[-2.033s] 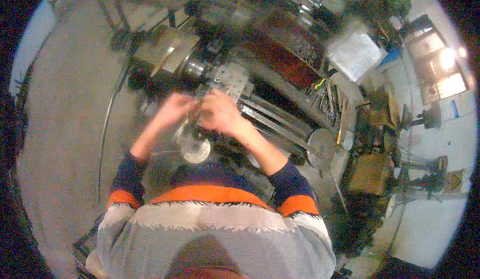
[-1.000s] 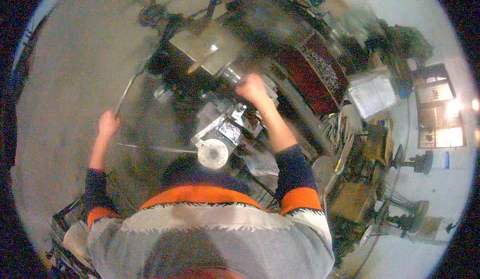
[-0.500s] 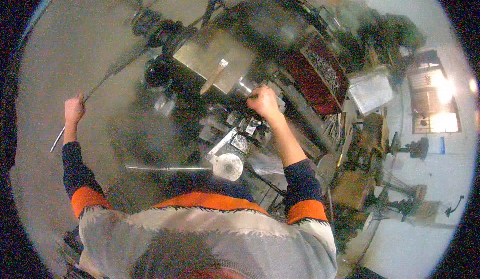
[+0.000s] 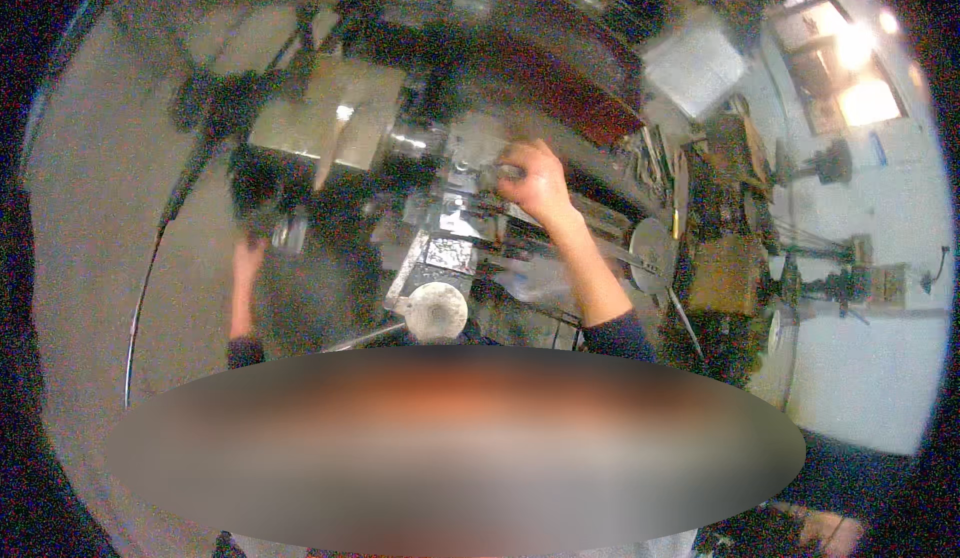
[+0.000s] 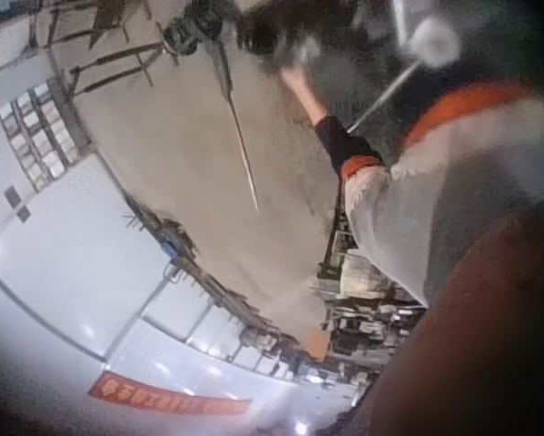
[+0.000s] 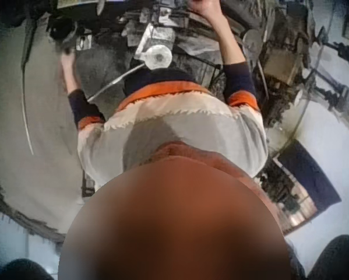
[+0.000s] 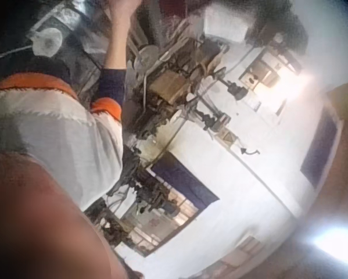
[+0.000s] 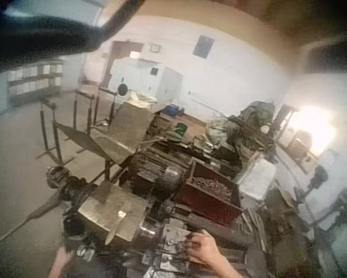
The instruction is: The person operates a metal lathe, repeatedly loading small cylindrical metal pieces into the chuck, adjusting controls, and removing finished pieces. The person places the finished pieces into a metal basket on the floor.
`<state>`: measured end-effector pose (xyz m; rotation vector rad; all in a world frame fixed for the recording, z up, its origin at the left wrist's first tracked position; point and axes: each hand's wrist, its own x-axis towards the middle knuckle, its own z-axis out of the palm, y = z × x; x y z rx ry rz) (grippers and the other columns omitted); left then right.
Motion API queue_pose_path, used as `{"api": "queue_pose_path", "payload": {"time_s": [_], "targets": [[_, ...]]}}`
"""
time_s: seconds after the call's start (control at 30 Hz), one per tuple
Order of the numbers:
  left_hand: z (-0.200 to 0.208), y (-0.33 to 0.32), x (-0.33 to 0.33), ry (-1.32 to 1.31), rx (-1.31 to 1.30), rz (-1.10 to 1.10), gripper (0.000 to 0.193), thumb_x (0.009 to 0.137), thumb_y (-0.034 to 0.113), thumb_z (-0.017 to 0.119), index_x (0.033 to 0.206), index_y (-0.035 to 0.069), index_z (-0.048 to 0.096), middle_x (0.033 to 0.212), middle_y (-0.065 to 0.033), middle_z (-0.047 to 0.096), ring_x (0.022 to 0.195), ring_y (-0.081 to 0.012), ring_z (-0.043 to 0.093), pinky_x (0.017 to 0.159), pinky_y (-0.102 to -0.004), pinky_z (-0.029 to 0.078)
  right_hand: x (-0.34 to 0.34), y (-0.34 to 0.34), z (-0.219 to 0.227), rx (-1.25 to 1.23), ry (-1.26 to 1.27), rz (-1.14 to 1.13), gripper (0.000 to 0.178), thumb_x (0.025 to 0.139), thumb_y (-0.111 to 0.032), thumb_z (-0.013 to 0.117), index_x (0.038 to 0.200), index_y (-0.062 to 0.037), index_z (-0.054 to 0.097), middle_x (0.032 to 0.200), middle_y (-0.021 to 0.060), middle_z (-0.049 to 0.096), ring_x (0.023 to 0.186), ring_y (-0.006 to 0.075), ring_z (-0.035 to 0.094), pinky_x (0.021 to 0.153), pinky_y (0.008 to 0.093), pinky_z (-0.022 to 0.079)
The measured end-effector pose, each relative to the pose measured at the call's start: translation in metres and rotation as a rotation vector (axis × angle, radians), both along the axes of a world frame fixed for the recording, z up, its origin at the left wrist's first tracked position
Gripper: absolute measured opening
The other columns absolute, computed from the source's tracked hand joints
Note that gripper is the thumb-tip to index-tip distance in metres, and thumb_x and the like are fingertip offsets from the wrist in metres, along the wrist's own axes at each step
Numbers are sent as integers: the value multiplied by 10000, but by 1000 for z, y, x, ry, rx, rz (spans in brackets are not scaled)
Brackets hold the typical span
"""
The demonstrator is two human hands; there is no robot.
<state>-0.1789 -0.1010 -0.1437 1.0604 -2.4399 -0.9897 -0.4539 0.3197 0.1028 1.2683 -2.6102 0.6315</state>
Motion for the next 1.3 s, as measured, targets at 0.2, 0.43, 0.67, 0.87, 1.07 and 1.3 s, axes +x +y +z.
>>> {"api": "queue_pose_path", "payload": {"time_s": [0.2, 0.43, 0.67, 0.87, 1.07, 1.3], "targets": [[-22, 30, -53, -581, -184, -278, 273, 698, 178, 566, 938, 47, 560, 860, -169, 603, 828, -319, 580, 705, -416, 458, 33, 108, -1, 103, -133, -324, 255, 526, -134, 633, 758, -32, 609, 773, 123, 587, 759, 317, 542, 761, 369, 443], [-45, -12, -43, -415, -225, -340, 196, 715, 146, 545, 903, 90, 550, 846, -152, 606, 812, -318, 580, 672, -421, 460, 61, 207, -9, 184, -214, -636, 263, 554, -175, 670, 785, -50, 647, 747, 190, 586, 710, 323, 576, 644, 364, 467], [30, 33, 4, -584, -124, -216, 313, 722, 169, 546, 1031, 120, 538, 847, -148, 604, 794, -322, 575, 678, -417, 453, 48, 343, -29, 281, -401, -1056, 318, 589, -142, 560, 884, -62, 648, 816, 191, 610, 806, 298, 600, 720, 338, 461], [66, 57, 92, -591, 141, -197, 325, 737, 208, 588, 1000, 19, 554, 773, -155, 615, 696, -283, 597, 639, -373, 454, 40, 531, -95, 652, -219, -1007, 424, 622, -173, 553, 1034, -78, 582, 968, 184, 583, 921, 315, 553, 772, 365, 447], [83, 85, 170, -537, -82, -1, 346, 757, 251, 581, 989, -4, 553, 705, -152, 609, 613, -244, 600, 573, -343, 457, 43, 642, -165, 805, -588, -1213, 440, 580, -243, 659, 945, -13, 574, 917, 184, 594, 893, 292, 567, 762, 355, 456], [75, 151, 174, 115, 657, 734, 339, 798, 311, 538, 692, -9, 507, 589, -122, 563, 468, -221, 544, 376, -334, 378, 64, 618, -177, 746, -534, -1194, 304, 633, -218, 592, 835, 8, 614, 906, 193, 601, 899, 303, 571, 762, 359, 461]]}}
